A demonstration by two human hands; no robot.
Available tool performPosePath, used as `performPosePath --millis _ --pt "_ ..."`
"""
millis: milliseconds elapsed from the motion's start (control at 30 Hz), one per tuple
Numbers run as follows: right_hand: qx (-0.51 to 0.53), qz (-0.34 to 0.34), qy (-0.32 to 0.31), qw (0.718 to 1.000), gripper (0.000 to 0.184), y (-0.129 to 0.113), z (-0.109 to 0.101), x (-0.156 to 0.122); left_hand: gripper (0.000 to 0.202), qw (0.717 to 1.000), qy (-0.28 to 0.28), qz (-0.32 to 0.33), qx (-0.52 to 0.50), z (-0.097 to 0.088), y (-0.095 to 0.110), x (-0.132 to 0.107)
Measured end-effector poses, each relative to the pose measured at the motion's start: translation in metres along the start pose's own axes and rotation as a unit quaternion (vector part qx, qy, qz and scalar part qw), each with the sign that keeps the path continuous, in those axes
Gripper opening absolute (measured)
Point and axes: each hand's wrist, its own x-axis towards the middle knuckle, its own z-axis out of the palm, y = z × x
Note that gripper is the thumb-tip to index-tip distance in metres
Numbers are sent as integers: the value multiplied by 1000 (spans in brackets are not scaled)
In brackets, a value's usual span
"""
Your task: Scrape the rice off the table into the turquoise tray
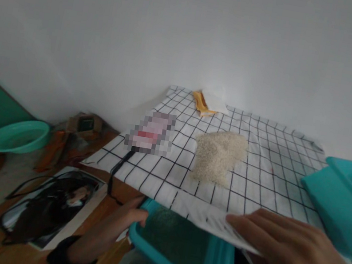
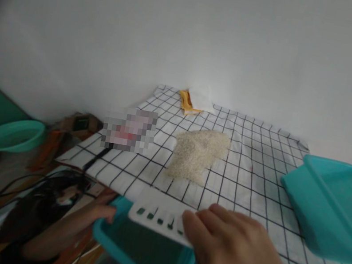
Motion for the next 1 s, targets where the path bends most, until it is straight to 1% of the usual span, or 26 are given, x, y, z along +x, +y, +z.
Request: performPosePath --millis 67,133,200,267,333,433,500,600,667,733,833,1000 --pt "-11 26 -24 999 33 9 7 8 5 1000 15 -9 7 0 11 -4" --pt "-24 51 -62 996 30 16 14 15 3 1000 20 -3 15 0 16 -6" --pt "-29 68 -97 993 29 19 21 21 4 1000 20 -12 12 -1 16 -5" --pt "-25 69 -112 991 27 19 24 25 6 999 15 -34 5 -3 11 -2" --pt "-17 55 -110 992 28 16 24 25 6 999 16 -30 13 -6 5 0" --pt "-2 25 -95 995 31 7 22 19 6 999 8 15 47 -9 0 0" --pt "11 6 -79 997 29 1 21 15 6 998 -1 32 52 -9 0 -1" --pt "8 -18 -43 999 28 -10 19 12 7 1000 10 10 11 -7 2 -3" --pt "-6 -32 -26 999 32 -16 18 11 8 1000 3 -17 -10 -5 2 -2" --pt "-10 -49 -21 999 38 -19 15 10 8 999 -9 -26 -17 -4 0 -1" --pt "-7 -59 -21 998 47 -19 10 7 7 999 -14 -16 -28 -4 -2 1" --pt "-27 -33 -15 999 47 -12 12 4 5 1000 -15 -5 -10 -4 -3 0"
